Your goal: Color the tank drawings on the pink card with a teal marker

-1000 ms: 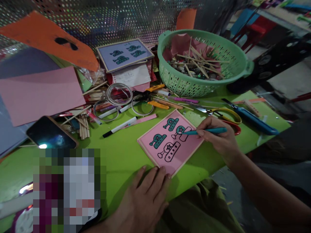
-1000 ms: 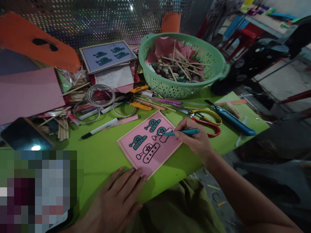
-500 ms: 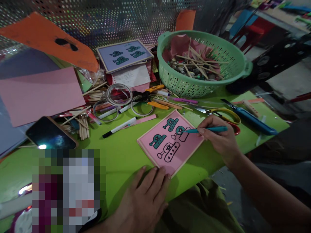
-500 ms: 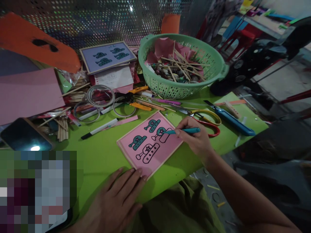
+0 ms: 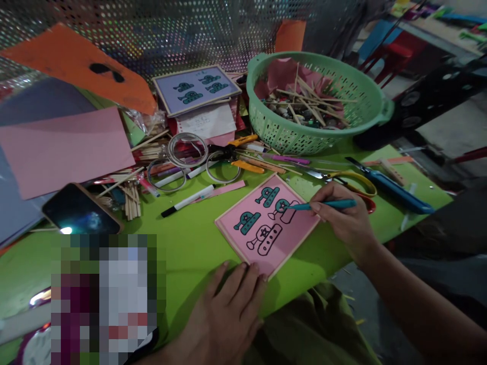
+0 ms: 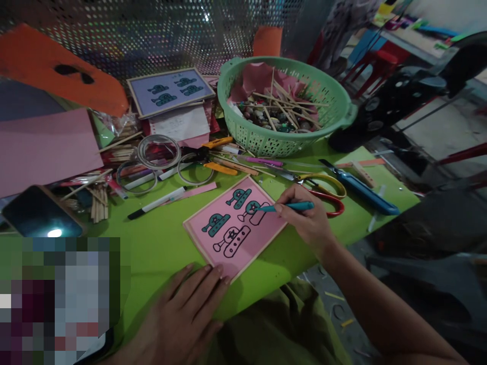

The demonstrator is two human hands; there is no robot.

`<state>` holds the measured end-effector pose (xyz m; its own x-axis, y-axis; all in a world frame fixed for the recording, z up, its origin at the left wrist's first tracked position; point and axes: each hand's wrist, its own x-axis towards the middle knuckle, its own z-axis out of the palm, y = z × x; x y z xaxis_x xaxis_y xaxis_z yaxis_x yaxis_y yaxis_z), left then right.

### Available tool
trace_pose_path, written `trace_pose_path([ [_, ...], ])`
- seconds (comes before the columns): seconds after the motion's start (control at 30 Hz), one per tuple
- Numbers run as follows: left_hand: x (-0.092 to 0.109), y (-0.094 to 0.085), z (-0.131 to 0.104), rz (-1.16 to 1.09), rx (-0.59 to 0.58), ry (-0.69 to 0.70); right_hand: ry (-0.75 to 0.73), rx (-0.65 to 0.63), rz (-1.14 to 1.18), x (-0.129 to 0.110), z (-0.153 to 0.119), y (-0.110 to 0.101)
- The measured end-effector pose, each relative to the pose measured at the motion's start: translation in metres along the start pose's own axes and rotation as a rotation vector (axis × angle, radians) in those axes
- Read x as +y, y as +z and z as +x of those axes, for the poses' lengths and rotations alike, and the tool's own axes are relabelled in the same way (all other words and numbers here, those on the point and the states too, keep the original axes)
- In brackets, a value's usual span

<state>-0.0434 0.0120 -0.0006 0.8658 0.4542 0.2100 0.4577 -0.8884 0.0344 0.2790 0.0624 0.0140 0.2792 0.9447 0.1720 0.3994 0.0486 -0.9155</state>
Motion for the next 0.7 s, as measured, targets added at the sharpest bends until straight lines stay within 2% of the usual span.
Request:
trace_pose_path([
  [0.17, 0.0018, 0.0029, -0.0026, 0.005, -0.004, -0.004, -0.01, 0.013, 0.023, -0.0007, 0.0001, 0.0002],
  [0.37, 0.0005, 0.003, -0.0032, 0.012, -0.05, 0.027, -0.01, -0.058, 0.021, -0.0046, -0.0016, 0.0014],
  [0.7, 0.0009, -0.0004, -0.0007, 0.009, -0.03, 0.003, 0.009, -0.099, 0.035, -0.0032, -0.0027, 0.0004],
])
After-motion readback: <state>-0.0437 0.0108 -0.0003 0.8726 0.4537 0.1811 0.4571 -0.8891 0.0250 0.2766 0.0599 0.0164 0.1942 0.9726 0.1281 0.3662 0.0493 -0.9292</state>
